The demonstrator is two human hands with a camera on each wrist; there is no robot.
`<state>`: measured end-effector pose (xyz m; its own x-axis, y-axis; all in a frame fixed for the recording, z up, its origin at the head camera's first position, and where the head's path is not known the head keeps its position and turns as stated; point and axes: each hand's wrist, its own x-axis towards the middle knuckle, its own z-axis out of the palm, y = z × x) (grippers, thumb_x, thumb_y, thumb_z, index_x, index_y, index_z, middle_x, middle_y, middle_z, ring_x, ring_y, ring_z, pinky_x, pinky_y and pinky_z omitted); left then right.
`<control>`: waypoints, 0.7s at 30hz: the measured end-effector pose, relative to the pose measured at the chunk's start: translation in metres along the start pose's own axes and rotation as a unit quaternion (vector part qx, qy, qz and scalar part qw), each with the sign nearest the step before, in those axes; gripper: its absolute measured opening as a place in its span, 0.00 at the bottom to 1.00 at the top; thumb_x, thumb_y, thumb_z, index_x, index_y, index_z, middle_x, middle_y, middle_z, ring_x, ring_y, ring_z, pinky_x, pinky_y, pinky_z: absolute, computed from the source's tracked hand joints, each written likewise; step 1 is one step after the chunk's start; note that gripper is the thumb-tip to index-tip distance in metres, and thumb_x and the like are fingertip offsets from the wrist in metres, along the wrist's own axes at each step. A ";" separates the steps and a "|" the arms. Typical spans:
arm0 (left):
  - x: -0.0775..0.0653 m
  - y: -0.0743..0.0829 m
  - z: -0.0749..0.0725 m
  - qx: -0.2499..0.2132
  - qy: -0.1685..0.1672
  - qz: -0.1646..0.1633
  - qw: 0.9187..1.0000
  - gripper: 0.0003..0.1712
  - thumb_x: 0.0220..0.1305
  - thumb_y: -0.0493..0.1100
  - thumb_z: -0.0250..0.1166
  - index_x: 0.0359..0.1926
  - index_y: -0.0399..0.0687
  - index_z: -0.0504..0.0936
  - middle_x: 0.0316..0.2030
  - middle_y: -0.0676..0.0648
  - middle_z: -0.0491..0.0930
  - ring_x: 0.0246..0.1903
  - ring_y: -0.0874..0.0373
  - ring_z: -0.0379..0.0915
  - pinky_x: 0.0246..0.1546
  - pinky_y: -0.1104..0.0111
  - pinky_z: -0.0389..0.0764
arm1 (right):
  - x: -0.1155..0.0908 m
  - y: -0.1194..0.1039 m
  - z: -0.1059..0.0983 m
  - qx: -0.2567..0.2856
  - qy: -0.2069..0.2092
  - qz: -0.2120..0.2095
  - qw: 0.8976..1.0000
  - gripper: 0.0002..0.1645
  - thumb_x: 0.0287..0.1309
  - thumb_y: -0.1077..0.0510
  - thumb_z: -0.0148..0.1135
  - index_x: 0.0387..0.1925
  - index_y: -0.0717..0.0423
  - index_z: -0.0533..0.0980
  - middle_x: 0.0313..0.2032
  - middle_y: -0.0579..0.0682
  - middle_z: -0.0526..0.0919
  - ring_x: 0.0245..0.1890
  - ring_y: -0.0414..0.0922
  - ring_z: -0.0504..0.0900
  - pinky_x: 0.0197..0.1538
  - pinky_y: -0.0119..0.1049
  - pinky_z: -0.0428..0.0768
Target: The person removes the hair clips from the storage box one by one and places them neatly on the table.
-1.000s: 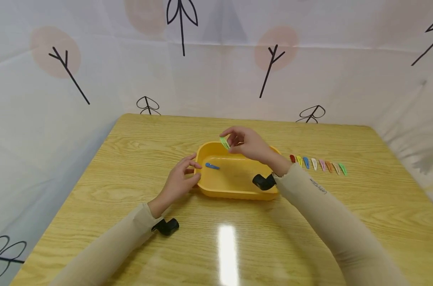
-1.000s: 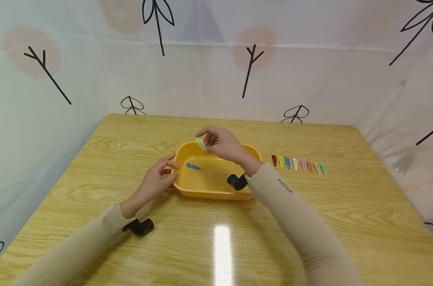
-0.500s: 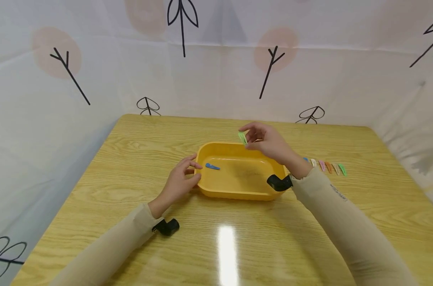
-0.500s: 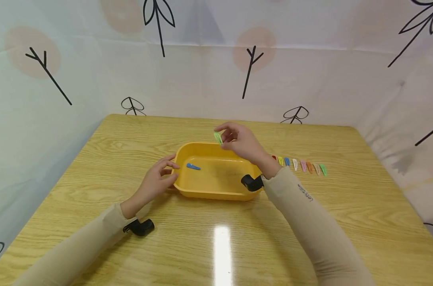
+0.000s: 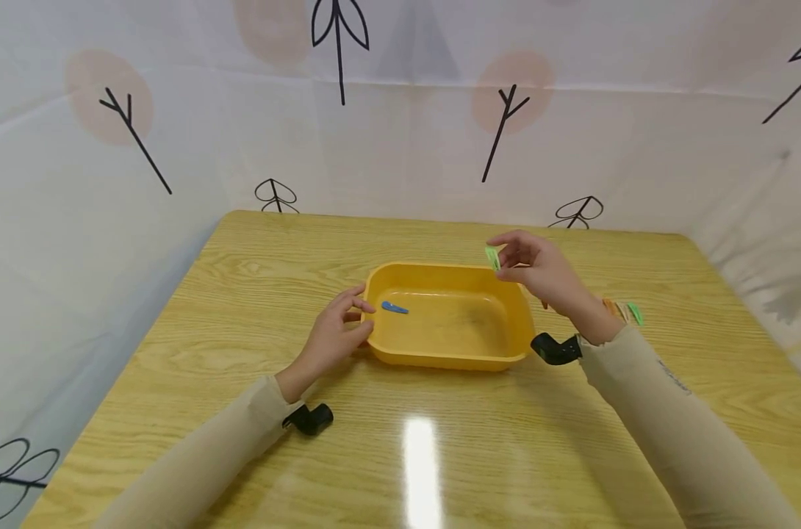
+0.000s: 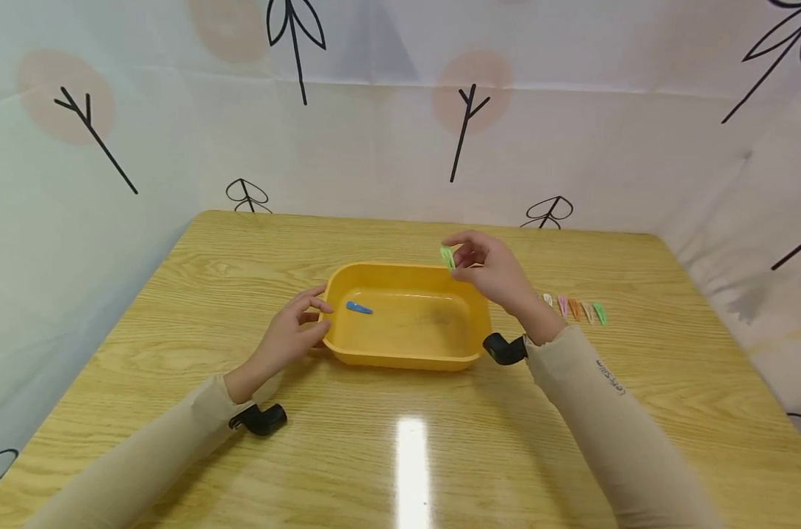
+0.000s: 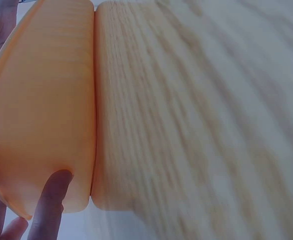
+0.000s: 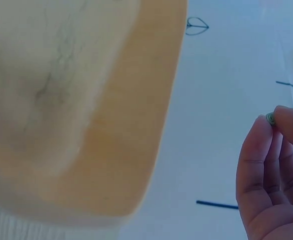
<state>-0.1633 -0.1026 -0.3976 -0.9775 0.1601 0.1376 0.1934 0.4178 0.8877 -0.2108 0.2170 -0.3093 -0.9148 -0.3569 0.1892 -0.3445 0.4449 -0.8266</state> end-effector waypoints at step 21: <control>-0.001 0.003 -0.001 -0.004 0.002 0.002 1.000 0.08 0.58 0.37 0.61 0.40 0.40 0.77 0.65 0.49 0.61 0.48 0.47 0.72 0.47 0.62 0.77 | -0.034 0.038 -0.037 -0.029 0.072 0.018 0.997 0.26 0.57 0.68 0.60 0.58 0.63 0.69 0.37 0.50 0.75 0.35 0.37 0.76 0.36 0.23 0.77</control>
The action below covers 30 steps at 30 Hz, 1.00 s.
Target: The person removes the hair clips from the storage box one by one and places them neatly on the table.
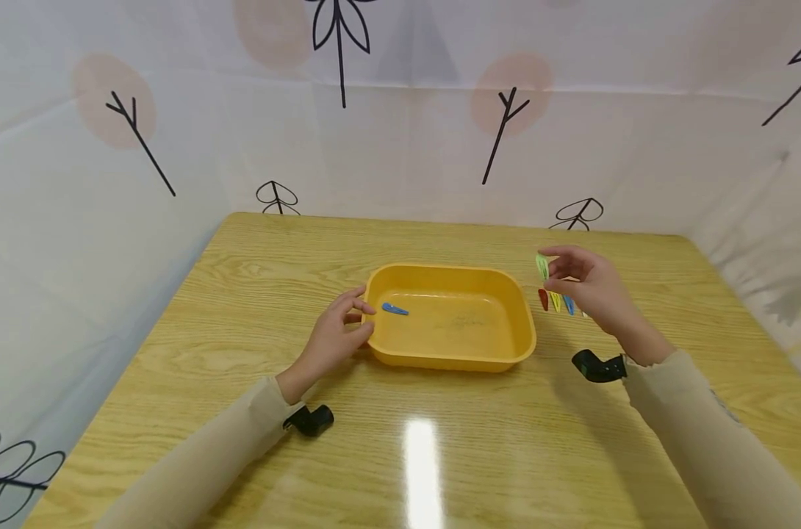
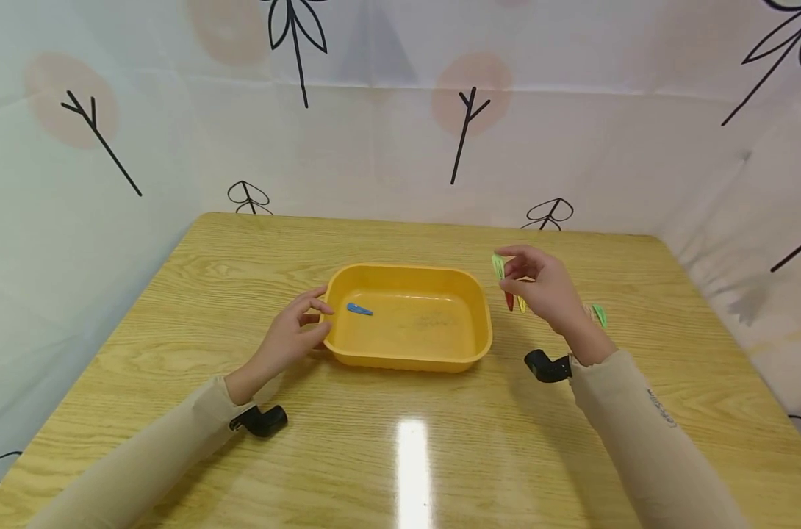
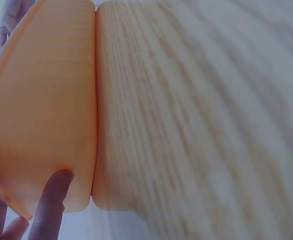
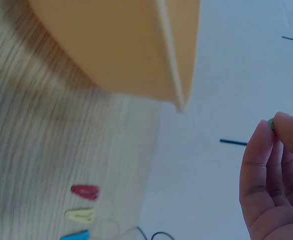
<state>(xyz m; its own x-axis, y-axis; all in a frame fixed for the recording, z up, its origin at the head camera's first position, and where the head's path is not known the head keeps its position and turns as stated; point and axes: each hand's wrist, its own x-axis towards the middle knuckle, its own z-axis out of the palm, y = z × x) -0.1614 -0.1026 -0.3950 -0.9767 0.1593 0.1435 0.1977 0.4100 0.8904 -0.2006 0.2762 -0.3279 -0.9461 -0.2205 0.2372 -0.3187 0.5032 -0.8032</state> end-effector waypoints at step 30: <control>0.001 0.000 0.001 0.010 0.000 -0.003 1.000 0.07 0.58 0.36 0.61 0.39 0.44 0.77 0.65 0.49 0.62 0.47 0.47 0.72 0.47 0.63 0.77 | -0.033 0.058 -0.055 0.056 0.052 0.055 0.996 0.23 0.60 0.64 0.58 0.56 0.46 0.73 0.35 0.37 0.75 0.34 0.34 0.75 0.37 0.19 0.75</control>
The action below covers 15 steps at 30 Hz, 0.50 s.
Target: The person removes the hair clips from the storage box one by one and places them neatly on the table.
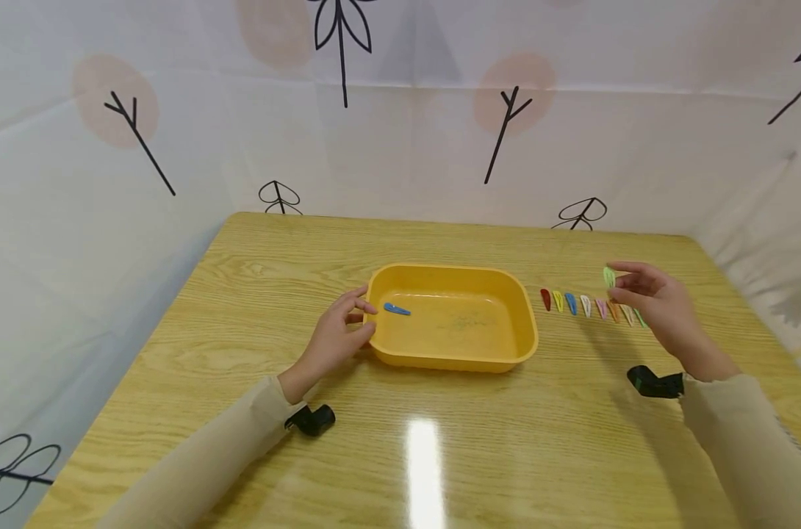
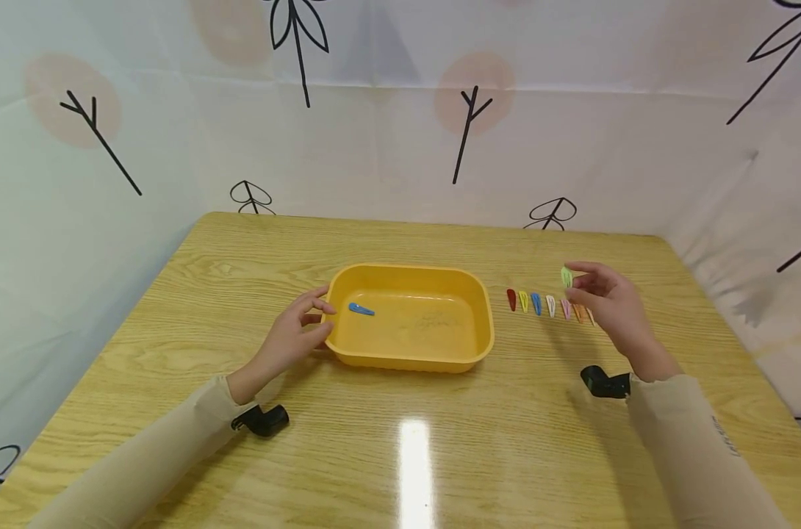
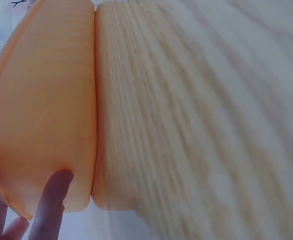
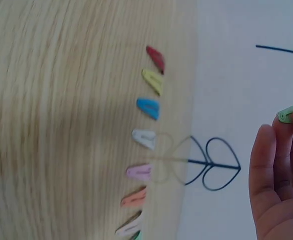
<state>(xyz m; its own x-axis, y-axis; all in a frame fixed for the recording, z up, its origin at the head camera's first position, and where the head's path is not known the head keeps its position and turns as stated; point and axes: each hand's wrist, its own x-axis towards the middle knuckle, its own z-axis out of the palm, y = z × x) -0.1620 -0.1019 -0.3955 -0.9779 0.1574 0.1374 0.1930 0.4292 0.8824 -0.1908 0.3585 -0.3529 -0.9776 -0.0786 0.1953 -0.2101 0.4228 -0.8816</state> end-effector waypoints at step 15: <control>0.000 -0.001 0.000 -0.011 -0.004 -0.007 1.000 0.09 0.58 0.37 0.61 0.41 0.41 0.77 0.65 0.50 0.61 0.48 0.46 0.72 0.39 0.66 0.80 | -0.005 0.031 -0.034 -0.040 -0.016 0.032 0.999 0.22 0.64 0.63 0.52 0.56 0.38 0.69 0.35 0.37 0.72 0.35 0.28 0.76 0.36 0.19 0.75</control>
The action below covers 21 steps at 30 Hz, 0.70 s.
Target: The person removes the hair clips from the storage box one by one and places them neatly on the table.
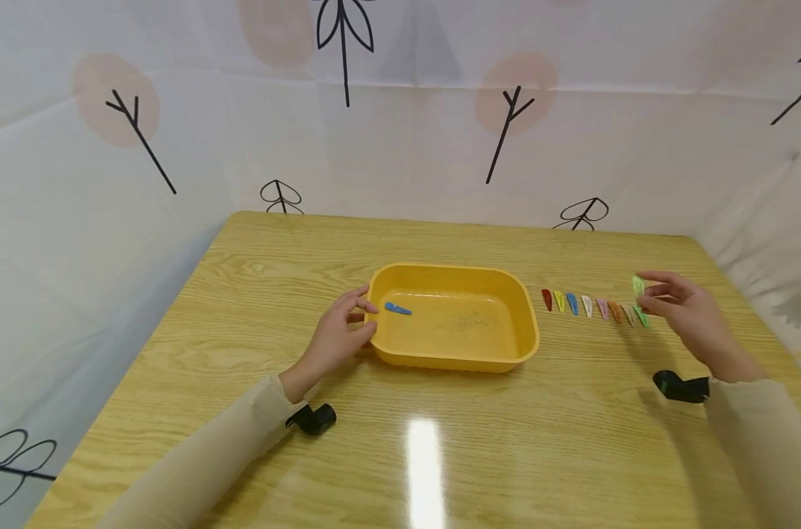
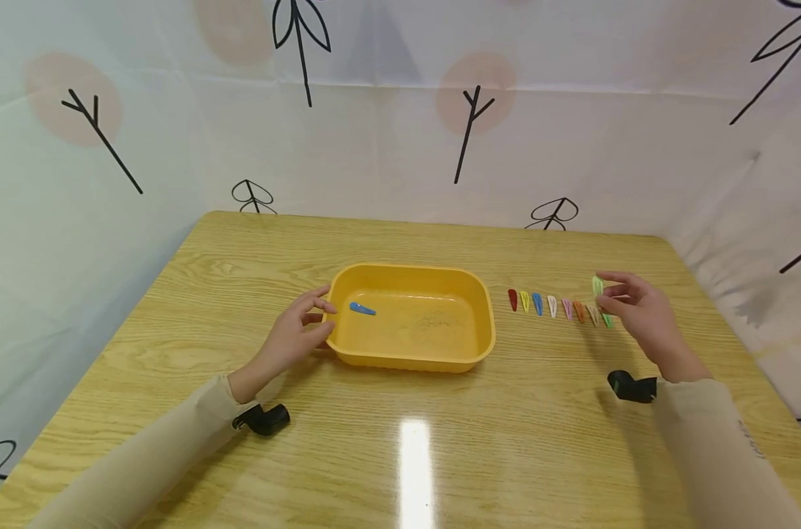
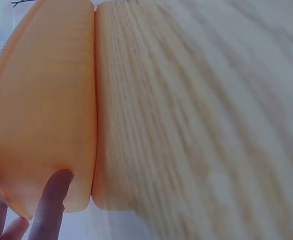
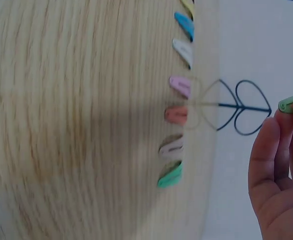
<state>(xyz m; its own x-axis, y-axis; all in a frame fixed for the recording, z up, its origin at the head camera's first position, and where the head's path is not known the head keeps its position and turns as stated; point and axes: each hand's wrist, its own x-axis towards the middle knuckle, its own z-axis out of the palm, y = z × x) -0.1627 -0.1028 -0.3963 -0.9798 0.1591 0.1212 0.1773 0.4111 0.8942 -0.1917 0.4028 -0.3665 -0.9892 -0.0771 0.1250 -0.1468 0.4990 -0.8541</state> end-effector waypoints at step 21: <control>0.001 0.000 0.001 0.004 0.002 0.003 1.000 0.07 0.58 0.37 0.62 0.39 0.44 0.77 0.65 0.50 0.61 0.48 0.47 0.72 0.41 0.66 0.80 | -0.006 0.045 -0.030 -0.087 -0.040 0.043 0.994 0.26 0.65 0.55 0.54 0.64 0.46 0.66 0.37 0.34 0.70 0.32 0.28 0.77 0.33 0.19 0.74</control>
<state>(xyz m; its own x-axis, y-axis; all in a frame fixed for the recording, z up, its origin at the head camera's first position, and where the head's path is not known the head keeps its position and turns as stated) -0.1639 -0.1020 -0.3963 -0.9793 0.1571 0.1280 0.1833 0.4180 0.8898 -0.1926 0.4516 -0.3905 -0.9957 -0.0920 0.0087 -0.0665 0.6478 -0.7589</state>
